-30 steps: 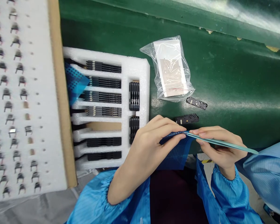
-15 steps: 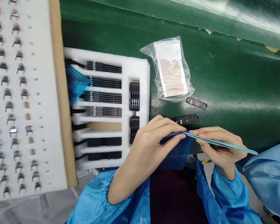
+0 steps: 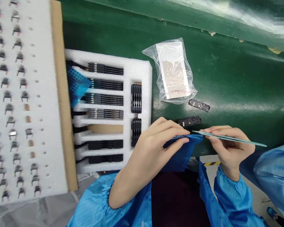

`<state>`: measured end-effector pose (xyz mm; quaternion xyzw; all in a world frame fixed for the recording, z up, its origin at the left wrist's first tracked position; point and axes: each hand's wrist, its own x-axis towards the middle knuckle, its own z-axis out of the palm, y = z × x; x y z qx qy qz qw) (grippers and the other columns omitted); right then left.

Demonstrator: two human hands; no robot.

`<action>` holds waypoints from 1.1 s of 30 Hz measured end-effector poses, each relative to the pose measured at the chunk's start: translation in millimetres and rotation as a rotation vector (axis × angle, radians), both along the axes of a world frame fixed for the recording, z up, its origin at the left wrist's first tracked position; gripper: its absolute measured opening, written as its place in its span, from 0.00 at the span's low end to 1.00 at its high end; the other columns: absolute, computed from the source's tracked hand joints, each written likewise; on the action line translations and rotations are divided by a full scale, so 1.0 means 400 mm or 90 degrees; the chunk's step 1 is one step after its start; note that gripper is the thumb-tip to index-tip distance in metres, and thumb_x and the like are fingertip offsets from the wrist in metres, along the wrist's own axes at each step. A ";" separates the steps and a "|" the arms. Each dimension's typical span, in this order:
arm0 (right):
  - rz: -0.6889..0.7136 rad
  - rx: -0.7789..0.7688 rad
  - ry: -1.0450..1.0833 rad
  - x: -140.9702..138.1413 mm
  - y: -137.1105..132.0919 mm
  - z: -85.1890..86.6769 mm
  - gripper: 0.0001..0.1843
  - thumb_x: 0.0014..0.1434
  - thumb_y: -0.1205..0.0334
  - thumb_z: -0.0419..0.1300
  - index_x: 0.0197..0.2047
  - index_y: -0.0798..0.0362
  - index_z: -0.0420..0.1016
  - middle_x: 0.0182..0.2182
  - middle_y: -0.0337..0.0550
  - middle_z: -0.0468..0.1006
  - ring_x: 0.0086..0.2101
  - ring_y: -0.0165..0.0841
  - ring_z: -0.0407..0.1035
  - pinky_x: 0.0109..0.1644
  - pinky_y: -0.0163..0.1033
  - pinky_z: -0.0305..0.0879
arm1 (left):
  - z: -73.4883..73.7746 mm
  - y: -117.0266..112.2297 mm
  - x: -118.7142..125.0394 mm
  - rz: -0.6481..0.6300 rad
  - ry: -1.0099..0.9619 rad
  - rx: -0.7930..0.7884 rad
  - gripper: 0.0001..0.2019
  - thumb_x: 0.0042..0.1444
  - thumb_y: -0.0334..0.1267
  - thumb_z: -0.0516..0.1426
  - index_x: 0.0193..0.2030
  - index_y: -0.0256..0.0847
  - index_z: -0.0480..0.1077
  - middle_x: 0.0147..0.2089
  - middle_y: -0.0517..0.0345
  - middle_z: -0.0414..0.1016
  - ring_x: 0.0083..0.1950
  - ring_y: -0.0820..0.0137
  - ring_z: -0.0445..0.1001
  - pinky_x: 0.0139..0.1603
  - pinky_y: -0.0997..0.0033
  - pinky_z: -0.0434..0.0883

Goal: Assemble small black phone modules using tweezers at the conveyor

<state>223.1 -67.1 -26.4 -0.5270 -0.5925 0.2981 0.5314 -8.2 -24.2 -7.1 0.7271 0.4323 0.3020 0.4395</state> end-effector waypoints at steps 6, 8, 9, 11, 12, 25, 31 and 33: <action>-0.159 -0.076 -0.034 0.005 0.001 -0.023 0.06 0.66 0.67 0.75 0.44 0.48 0.87 0.38 0.42 0.91 0.40 0.42 0.90 0.42 0.44 0.91 | -0.013 -0.002 0.006 -0.022 0.039 0.070 0.07 0.72 0.30 0.66 0.53 0.42 0.84 0.58 0.55 0.89 0.50 0.63 0.80 0.53 0.61 0.83; -0.160 -0.086 -0.032 0.004 0.002 -0.027 0.06 0.66 0.68 0.75 0.45 0.48 0.87 0.39 0.42 0.92 0.41 0.41 0.90 0.43 0.43 0.91 | -0.018 -0.001 0.012 -0.021 0.049 0.078 0.07 0.71 0.29 0.66 0.53 0.42 0.84 0.59 0.55 0.89 0.49 0.63 0.79 0.52 0.61 0.83; -0.159 -0.087 -0.028 0.003 0.002 -0.028 0.06 0.66 0.68 0.75 0.45 0.48 0.87 0.39 0.41 0.92 0.41 0.40 0.90 0.43 0.42 0.91 | -0.020 0.000 0.015 -0.022 0.053 0.078 0.07 0.72 0.29 0.66 0.53 0.41 0.84 0.59 0.55 0.89 0.49 0.63 0.79 0.52 0.61 0.83; -0.157 -0.086 -0.029 0.002 0.003 -0.029 0.07 0.66 0.68 0.75 0.46 0.48 0.87 0.40 0.41 0.92 0.41 0.40 0.90 0.44 0.41 0.91 | -0.020 0.001 0.018 -0.024 0.058 0.078 0.07 0.72 0.29 0.66 0.53 0.42 0.84 0.59 0.55 0.89 0.48 0.63 0.79 0.52 0.60 0.84; -0.155 -0.086 -0.034 0.002 0.003 -0.029 0.07 0.66 0.68 0.75 0.46 0.48 0.88 0.40 0.42 0.92 0.41 0.40 0.90 0.43 0.42 0.91 | -0.019 0.002 0.019 -0.024 0.060 0.077 0.07 0.73 0.30 0.65 0.52 0.42 0.84 0.59 0.55 0.89 0.48 0.63 0.80 0.51 0.59 0.84; -0.149 -0.101 -0.050 -0.003 0.002 -0.027 0.06 0.67 0.68 0.74 0.46 0.48 0.88 0.41 0.43 0.92 0.42 0.41 0.90 0.43 0.42 0.91 | -0.020 -0.001 0.018 -0.023 0.062 0.075 0.07 0.72 0.30 0.66 0.53 0.42 0.84 0.60 0.56 0.89 0.49 0.62 0.80 0.52 0.59 0.84; -0.141 -0.096 -0.032 0.000 0.002 -0.030 0.09 0.66 0.70 0.74 0.47 0.47 0.88 0.42 0.40 0.92 0.43 0.39 0.90 0.45 0.40 0.90 | -0.019 -0.002 0.018 -0.025 0.056 0.078 0.07 0.72 0.29 0.66 0.53 0.41 0.84 0.60 0.55 0.89 0.49 0.63 0.79 0.52 0.60 0.84; -0.136 -0.093 -0.028 0.001 0.000 -0.036 0.11 0.66 0.71 0.74 0.48 0.46 0.88 0.42 0.40 0.92 0.43 0.38 0.89 0.46 0.40 0.89 | -0.020 -0.002 0.017 -0.024 0.054 0.078 0.07 0.72 0.29 0.66 0.53 0.41 0.84 0.60 0.56 0.89 0.49 0.63 0.79 0.52 0.60 0.84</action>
